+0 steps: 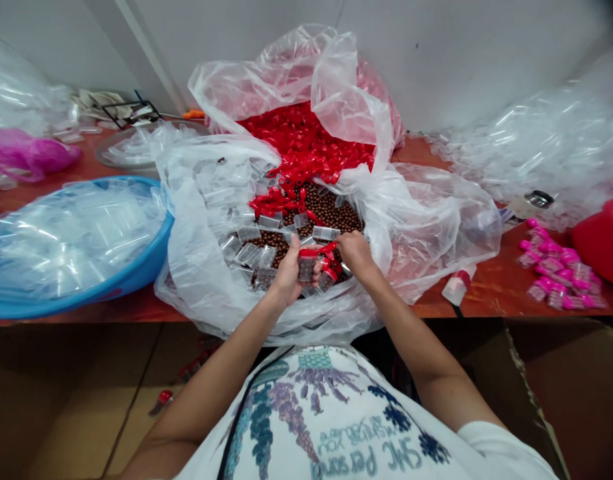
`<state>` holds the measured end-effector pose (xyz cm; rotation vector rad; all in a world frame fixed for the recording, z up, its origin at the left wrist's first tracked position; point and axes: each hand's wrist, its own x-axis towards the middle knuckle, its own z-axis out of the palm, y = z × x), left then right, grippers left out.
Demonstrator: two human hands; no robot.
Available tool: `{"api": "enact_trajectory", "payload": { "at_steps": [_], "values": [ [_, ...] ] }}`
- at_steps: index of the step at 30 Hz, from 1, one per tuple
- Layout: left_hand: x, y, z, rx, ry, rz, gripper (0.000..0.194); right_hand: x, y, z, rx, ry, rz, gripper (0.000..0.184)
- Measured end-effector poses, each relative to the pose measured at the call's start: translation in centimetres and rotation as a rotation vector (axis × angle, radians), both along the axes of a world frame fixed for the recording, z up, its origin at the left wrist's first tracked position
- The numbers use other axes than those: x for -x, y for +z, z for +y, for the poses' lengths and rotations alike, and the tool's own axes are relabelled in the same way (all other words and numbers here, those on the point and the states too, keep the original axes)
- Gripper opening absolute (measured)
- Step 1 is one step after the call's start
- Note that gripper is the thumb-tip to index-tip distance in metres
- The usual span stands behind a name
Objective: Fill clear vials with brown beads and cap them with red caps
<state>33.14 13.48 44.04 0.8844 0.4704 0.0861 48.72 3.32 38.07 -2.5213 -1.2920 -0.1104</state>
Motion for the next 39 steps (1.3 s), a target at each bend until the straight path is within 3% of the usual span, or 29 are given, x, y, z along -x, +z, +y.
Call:
{"api": "enact_trajectory", "payload": {
  "at_steps": [4,7,10,16,18,20,22,23,25,29,31,39],
  "values": [
    [-0.1,-0.2,0.0,0.008,0.002,0.035,0.064,1.5,2.1,-0.5,-0.555,-0.121,0.28,0.027],
    [-0.4,-0.4,-0.3,-0.021,-0.022,0.055,0.064,3.3,4.0,-0.5,-0.757,-0.004,0.63,0.027],
    [-0.8,-0.8,-0.8,-0.056,-0.031,0.089,0.066,4.8,5.4,-0.3,-0.713,0.116,0.701,0.021],
    [-0.9,-1.0,-0.9,-0.079,-0.023,0.075,0.069,5.7,6.3,-1.2,-0.612,0.332,0.433,0.018],
    [-0.8,-0.5,-0.6,-0.07,-0.03,0.044,0.069,5.8,6.2,-2.1,-0.671,0.242,0.335,0.021],
    [-0.6,0.0,-0.2,-0.06,-0.037,0.008,0.069,6.1,5.7,-3.1,-0.739,0.009,0.267,0.026],
    [-0.5,0.2,0.0,-0.046,-0.031,-0.012,0.07,6.4,5.0,-4.0,-0.7,-0.138,0.248,0.029],
    [-0.5,0.3,0.0,-0.04,-0.023,-0.011,0.07,6.6,4.7,-4.2,-0.644,-0.141,0.246,0.03],
    [-0.7,0.2,-0.2,-0.034,-0.011,-0.011,0.068,7.0,4.2,-4.3,-0.527,-0.038,0.215,0.033],
    [-1.0,-0.1,-1.1,-0.019,-0.033,0.008,0.071,7.5,4.3,-3.6,-0.379,0.196,0.07,0.073],
    [-1.1,-0.1,-1.3,-0.011,-0.046,0.044,0.071,7.5,4.6,-3.4,-0.33,0.255,0.02,0.081],
    [-0.9,-0.5,-1.7,0.027,0.064,0.029,0.03,6.4,3.8,-2.9,-0.307,0.394,-0.11,0.067]
  ]
}}
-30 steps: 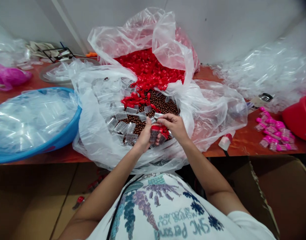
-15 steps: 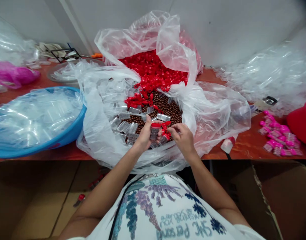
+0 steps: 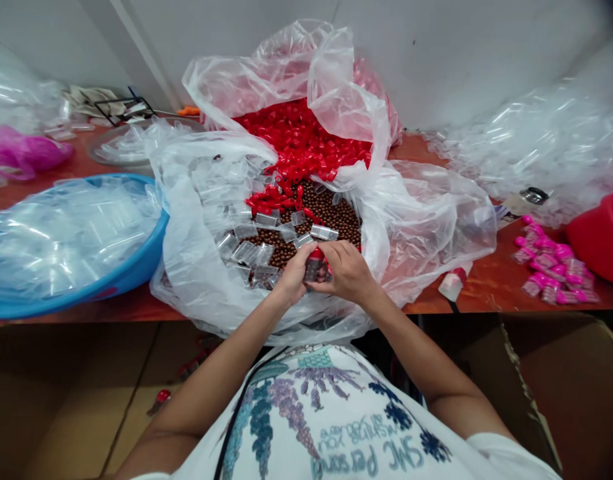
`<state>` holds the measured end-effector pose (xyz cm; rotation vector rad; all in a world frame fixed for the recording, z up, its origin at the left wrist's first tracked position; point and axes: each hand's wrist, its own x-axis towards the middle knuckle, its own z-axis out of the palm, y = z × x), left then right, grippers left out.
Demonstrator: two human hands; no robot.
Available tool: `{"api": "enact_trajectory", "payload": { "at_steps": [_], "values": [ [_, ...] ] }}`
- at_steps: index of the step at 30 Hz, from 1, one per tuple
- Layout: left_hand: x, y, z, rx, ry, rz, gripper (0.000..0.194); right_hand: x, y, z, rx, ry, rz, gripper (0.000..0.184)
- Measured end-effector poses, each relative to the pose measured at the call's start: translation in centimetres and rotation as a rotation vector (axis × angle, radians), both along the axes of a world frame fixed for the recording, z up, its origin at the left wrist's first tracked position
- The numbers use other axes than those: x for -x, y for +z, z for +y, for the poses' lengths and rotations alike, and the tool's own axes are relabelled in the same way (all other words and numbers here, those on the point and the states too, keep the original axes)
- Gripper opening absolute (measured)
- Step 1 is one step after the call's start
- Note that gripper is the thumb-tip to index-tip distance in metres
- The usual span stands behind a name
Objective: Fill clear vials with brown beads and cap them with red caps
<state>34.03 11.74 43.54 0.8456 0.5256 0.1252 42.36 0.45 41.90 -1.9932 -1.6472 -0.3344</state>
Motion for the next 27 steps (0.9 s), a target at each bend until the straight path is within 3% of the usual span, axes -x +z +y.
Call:
{"api": "enact_trajectory", "payload": {
  "at_steps": [5,9,12,14,18,21,24,27],
  "values": [
    [0.5,-1.0,-0.6,-0.008,-0.066,-0.007,0.031,0.3,-1.0,-0.2,-0.004,0.019,-0.021,0.062],
    [0.4,-0.5,1.0,-0.183,-0.095,0.073,0.045,-0.7,-1.1,-1.2,-0.036,-0.102,0.099,0.066],
    [0.4,0.0,3.7,-0.446,0.019,0.08,0.048,-2.1,-0.9,-2.2,-0.05,-0.304,0.263,0.069],
    [0.3,-0.1,5.5,-0.686,0.062,0.118,0.039,-2.4,-0.8,-2.8,0.02,-0.324,0.341,0.07],
    [-0.8,-1.6,7.2,-1.251,-0.112,0.198,0.025,-0.4,-1.1,-2.6,0.201,-0.158,0.345,0.078],
    [-2.4,-3.1,6.8,-1.608,-0.244,0.299,0.033,1.4,-1.5,-1.6,0.268,-0.092,0.25,0.082],
    [-3.5,-4.0,6.3,-1.81,-0.309,0.344,0.04,1.2,-1.9,-1.0,0.233,-0.107,0.225,0.055],
    [-3.3,-3.9,6.8,-1.86,-0.344,0.349,0.04,-1.0,-2.2,-0.7,0.17,-0.191,0.249,0.031]
  ]
}}
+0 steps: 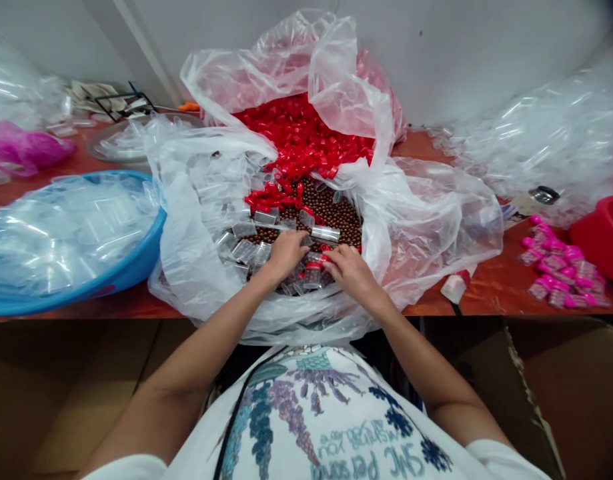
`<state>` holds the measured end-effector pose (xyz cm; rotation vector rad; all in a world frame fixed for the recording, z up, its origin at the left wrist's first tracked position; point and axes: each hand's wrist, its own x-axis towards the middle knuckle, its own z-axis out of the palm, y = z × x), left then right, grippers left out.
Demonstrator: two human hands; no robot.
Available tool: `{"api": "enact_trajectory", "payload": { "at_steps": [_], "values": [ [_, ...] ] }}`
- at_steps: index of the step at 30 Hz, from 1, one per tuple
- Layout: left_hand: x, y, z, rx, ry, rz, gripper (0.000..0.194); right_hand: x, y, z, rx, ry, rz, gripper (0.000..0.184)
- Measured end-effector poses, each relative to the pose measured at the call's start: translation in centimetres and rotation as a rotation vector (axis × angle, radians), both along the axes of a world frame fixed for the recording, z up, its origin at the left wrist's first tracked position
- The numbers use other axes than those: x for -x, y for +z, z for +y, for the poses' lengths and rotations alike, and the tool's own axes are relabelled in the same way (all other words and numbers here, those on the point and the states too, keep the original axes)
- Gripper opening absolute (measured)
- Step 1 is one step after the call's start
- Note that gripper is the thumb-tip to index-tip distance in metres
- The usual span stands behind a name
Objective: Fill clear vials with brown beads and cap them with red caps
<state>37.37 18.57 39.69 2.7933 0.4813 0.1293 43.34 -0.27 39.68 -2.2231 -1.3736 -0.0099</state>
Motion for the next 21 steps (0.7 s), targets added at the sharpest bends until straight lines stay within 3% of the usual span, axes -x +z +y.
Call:
{"api": "enact_trajectory", "payload": {
  "at_steps": [4,9,15,21],
  "values": [
    [2.0,1.2,1.8,-0.043,0.041,0.101,0.039,-2.8,-0.6,0.3,-0.012,-0.059,0.01,0.027],
    [3.1,1.6,2.7,-0.121,-0.004,0.156,0.037,-3.1,-1.4,1.3,-0.053,-0.015,0.024,0.027],
    [0.2,-0.4,2.0,-0.024,-0.108,0.095,0.035,-2.7,-2.1,1.1,-0.1,0.024,0.064,0.027],
    [-2.2,-2.8,1.1,0.245,-0.117,-0.04,0.05,-3.2,-2.0,-0.5,-0.174,0.009,0.105,0.029]
  ]
}}
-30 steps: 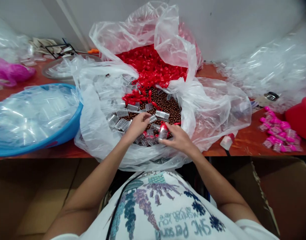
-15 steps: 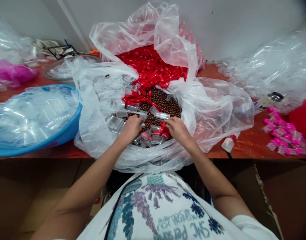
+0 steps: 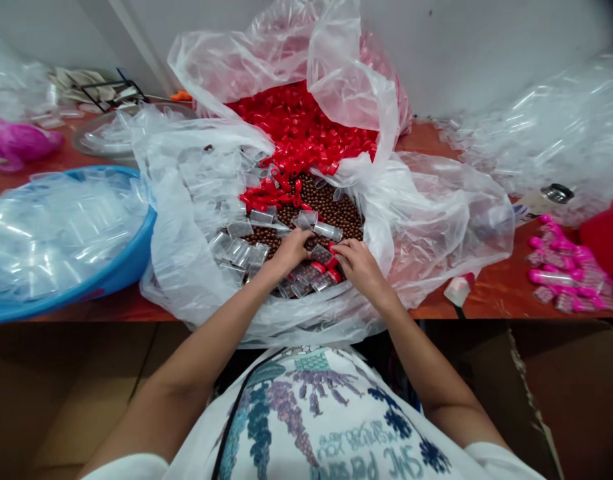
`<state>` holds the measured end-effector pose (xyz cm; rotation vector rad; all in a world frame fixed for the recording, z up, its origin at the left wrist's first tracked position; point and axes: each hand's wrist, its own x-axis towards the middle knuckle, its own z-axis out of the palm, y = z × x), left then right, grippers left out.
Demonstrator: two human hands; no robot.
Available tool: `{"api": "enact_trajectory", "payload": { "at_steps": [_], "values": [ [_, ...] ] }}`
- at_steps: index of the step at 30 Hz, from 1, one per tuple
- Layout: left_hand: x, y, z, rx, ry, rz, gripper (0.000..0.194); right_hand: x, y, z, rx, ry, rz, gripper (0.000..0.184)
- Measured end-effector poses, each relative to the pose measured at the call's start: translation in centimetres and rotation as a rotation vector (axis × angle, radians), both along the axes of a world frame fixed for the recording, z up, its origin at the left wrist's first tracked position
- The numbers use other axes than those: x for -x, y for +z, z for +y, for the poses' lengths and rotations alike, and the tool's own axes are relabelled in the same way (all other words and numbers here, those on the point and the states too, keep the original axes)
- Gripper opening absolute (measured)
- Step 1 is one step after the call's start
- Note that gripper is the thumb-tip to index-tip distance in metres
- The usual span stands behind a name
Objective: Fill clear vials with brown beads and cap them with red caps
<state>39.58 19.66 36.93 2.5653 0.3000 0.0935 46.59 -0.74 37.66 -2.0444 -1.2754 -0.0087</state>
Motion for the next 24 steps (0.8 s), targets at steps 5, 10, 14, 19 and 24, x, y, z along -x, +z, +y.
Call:
{"api": "enact_trajectory", "payload": {
  "at_steps": [5,10,14,19,24],
  "values": [
    [-0.3,-0.8,-0.4,0.139,0.085,-0.038,0.044,-0.7,-0.4,-0.5,-0.053,-0.05,0.048,0.034],
    [0.5,0.2,0.0,0.282,0.176,-0.095,0.04,-1.2,-0.5,-0.1,-0.037,-0.076,0.06,0.035],
    [1.4,1.3,0.2,0.404,0.286,-0.156,0.044,-1.2,0.1,0.9,0.093,-0.093,0.022,0.029],
    [2.5,1.9,-0.4,0.785,0.334,-0.165,0.043,-1.0,0.6,2.3,0.341,-0.108,-0.06,0.031],
    [3.8,2.9,-1.2,1.07,0.341,-0.17,0.043,-0.9,1.0,3.0,0.452,-0.055,-0.079,0.032]
  ]
}}
